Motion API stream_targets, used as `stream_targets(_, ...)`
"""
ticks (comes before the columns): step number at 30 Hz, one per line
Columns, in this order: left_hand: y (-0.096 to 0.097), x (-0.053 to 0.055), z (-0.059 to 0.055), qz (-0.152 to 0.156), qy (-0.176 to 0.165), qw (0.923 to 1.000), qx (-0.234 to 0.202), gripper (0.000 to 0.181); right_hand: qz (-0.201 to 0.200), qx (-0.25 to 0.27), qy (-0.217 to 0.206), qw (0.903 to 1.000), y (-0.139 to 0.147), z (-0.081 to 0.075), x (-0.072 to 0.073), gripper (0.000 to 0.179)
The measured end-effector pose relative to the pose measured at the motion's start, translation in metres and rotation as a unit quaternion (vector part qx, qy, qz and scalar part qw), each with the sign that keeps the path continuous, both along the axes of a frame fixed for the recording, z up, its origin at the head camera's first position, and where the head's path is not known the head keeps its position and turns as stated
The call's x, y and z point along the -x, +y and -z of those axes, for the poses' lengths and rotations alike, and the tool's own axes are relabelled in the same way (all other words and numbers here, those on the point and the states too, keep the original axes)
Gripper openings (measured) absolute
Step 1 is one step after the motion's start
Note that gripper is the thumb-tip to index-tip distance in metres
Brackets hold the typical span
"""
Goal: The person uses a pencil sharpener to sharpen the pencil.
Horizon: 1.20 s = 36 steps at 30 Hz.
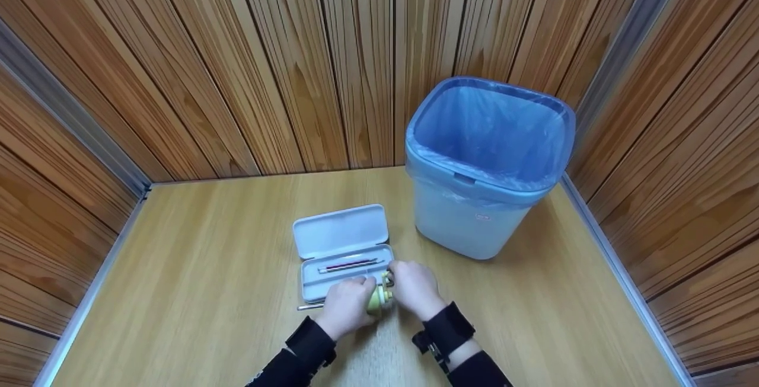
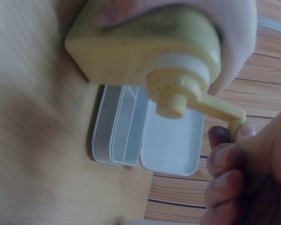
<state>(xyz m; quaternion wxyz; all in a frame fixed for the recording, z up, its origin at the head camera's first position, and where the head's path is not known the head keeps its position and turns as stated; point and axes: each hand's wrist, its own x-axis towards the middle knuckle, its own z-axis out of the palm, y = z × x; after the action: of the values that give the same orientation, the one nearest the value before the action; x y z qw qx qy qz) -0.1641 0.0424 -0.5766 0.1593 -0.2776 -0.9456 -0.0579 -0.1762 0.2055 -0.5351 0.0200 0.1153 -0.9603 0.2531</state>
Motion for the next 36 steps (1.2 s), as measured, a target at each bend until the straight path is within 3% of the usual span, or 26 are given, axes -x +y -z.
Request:
stream_targets(6,0.001,-0.001,-0.001,-0.002,0.001,1.0000,0.000,0.054,0.008,-0.001,-0.040,0.9992,0.001,0.012,0.016,0.009)
stream_targets(12,0.002,-0.002,0.002,-0.001,-0.017,0.9998,0.002,0.054,-0.007,0.023,-0.096,0.9951,0.004,0.041,0.021,0.007)
stream_targets(18,0.001,-0.002,0.002,0.005,-0.013,0.9999,0.002,0.053,-0.007,0.015,-0.117,0.9930,0.006,0.060,0.003,0.021)
stream_targets(21,-0.001,0.000,0.001,0.002,-0.003,1.0000,0.003,0.054,-0.003,0.005,-0.120,0.9928,0.005,0.062,-0.008,0.014)
stream_targets(26,-0.001,0.001,0.000,-0.002,-0.002,1.0000,0.005,0.055,-0.011,0.011,-0.131,0.9913,0.007,0.058,-0.027,0.014)
stream_targets(36,0.000,-0.001,0.000,-0.010,-0.017,0.9998,0.004,0.056,-0.047,0.004,-0.082,0.9955,0.012,0.043,-0.050,0.009)
